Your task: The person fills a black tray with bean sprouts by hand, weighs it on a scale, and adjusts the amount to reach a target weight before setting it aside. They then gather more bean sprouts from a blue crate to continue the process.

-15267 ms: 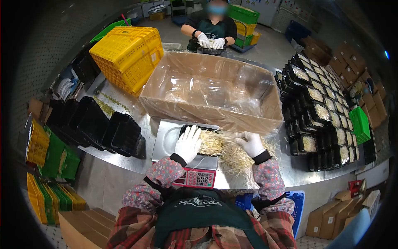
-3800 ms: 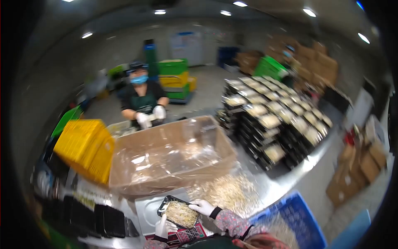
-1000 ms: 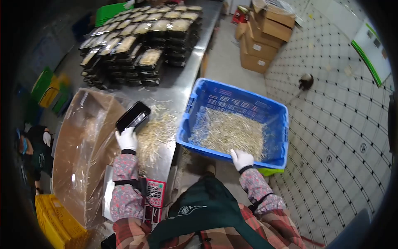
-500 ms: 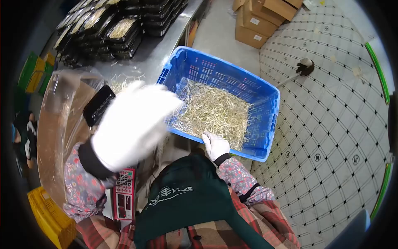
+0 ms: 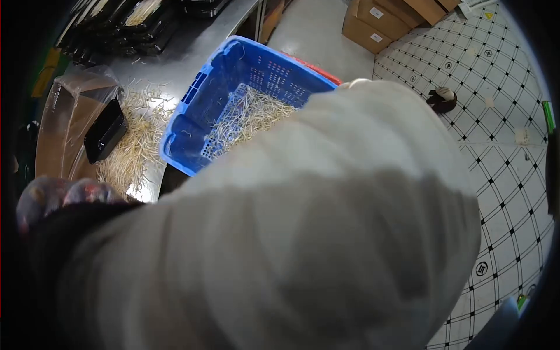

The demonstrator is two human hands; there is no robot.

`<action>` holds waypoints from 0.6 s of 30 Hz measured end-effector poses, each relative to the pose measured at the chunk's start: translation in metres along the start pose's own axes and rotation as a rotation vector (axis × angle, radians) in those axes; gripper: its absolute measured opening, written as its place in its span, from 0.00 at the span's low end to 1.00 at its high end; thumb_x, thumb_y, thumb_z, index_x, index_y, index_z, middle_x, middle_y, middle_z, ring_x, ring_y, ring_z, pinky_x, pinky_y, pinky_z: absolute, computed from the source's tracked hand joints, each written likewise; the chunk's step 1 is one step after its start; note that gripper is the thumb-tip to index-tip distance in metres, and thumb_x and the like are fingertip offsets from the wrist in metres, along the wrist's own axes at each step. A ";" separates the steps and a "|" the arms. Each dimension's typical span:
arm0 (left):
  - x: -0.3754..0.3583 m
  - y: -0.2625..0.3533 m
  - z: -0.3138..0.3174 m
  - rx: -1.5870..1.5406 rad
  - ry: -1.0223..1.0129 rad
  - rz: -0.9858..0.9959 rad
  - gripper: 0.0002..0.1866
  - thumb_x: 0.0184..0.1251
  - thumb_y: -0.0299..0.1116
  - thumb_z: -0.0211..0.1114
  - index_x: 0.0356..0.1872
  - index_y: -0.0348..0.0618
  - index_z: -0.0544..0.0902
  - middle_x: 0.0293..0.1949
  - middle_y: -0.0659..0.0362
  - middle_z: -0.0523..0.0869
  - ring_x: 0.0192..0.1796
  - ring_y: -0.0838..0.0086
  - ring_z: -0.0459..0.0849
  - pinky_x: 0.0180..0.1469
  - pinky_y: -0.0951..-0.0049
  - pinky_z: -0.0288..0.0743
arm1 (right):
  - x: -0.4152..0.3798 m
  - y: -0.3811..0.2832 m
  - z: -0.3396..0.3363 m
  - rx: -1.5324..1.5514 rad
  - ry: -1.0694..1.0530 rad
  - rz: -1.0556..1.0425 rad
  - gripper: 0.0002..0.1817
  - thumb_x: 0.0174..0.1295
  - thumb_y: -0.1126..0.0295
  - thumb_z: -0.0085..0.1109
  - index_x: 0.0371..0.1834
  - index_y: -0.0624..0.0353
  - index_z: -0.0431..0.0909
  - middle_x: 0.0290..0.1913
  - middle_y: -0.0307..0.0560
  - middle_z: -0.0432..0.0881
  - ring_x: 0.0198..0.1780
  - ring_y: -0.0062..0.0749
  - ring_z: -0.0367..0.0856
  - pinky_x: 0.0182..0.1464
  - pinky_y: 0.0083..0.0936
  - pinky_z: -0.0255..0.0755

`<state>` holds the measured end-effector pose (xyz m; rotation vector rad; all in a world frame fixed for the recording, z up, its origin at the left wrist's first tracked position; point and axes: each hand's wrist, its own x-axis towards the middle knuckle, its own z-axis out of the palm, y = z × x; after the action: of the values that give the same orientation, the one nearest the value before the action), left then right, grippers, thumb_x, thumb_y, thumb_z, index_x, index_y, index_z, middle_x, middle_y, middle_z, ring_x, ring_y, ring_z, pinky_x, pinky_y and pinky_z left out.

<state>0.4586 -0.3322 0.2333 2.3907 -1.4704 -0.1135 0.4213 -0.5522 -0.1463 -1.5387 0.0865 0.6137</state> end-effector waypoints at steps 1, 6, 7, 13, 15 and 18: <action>0.002 -0.005 0.005 -0.020 0.040 -0.027 0.15 0.50 0.29 0.64 0.42 0.45 0.80 0.38 0.61 0.82 0.42 0.69 0.83 0.45 0.68 0.76 | 0.009 0.008 -0.016 0.038 0.021 0.027 0.19 0.73 0.58 0.46 0.59 0.57 0.75 0.47 0.44 0.84 0.44 0.30 0.82 0.43 0.27 0.76; -0.007 -0.048 0.054 -0.147 0.266 -0.262 0.16 0.50 0.27 0.66 0.43 0.45 0.81 0.37 0.60 0.83 0.41 0.70 0.83 0.43 0.70 0.77 | 0.012 0.001 -0.057 0.327 0.196 0.061 0.19 0.72 0.67 0.52 0.63 0.58 0.71 0.54 0.38 0.80 0.47 0.18 0.79 0.41 0.15 0.73; -0.013 -0.065 0.062 -0.082 0.136 -0.324 0.19 0.50 0.27 0.69 0.47 0.44 0.81 0.37 0.58 0.83 0.40 0.66 0.84 0.41 0.68 0.78 | 0.015 -0.007 -0.059 0.212 0.254 0.081 0.19 0.71 0.68 0.53 0.64 0.59 0.71 0.55 0.40 0.80 0.49 0.21 0.79 0.44 0.16 0.74; -0.068 -0.173 0.241 -0.188 -0.287 -0.674 0.34 0.55 0.36 0.70 0.65 0.41 0.70 0.58 0.47 0.77 0.58 0.54 0.78 0.58 0.60 0.74 | 0.053 0.004 -0.054 -0.701 0.243 -0.086 0.39 0.56 0.63 0.68 0.70 0.59 0.62 0.70 0.61 0.62 0.69 0.50 0.65 0.67 0.38 0.65; -0.080 -0.202 0.304 -0.287 -0.477 -0.736 0.44 0.52 0.40 0.72 0.70 0.40 0.62 0.67 0.43 0.69 0.66 0.52 0.71 0.66 0.64 0.67 | 0.067 0.009 -0.048 -1.028 0.107 -0.028 0.47 0.52 0.60 0.70 0.74 0.54 0.54 0.74 0.61 0.56 0.73 0.56 0.57 0.68 0.43 0.63; -0.094 -0.230 0.395 -0.258 -0.677 -0.773 0.55 0.45 0.45 0.75 0.74 0.41 0.54 0.72 0.42 0.60 0.72 0.49 0.62 0.71 0.61 0.60 | 0.082 -0.006 -0.028 -1.250 -0.090 0.152 0.52 0.50 0.60 0.72 0.76 0.49 0.48 0.77 0.58 0.48 0.76 0.55 0.51 0.67 0.53 0.61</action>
<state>0.5173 -0.2480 -0.2221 2.6607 -0.5577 -1.2972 0.5020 -0.5521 -0.1779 -2.7131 -0.3145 0.9299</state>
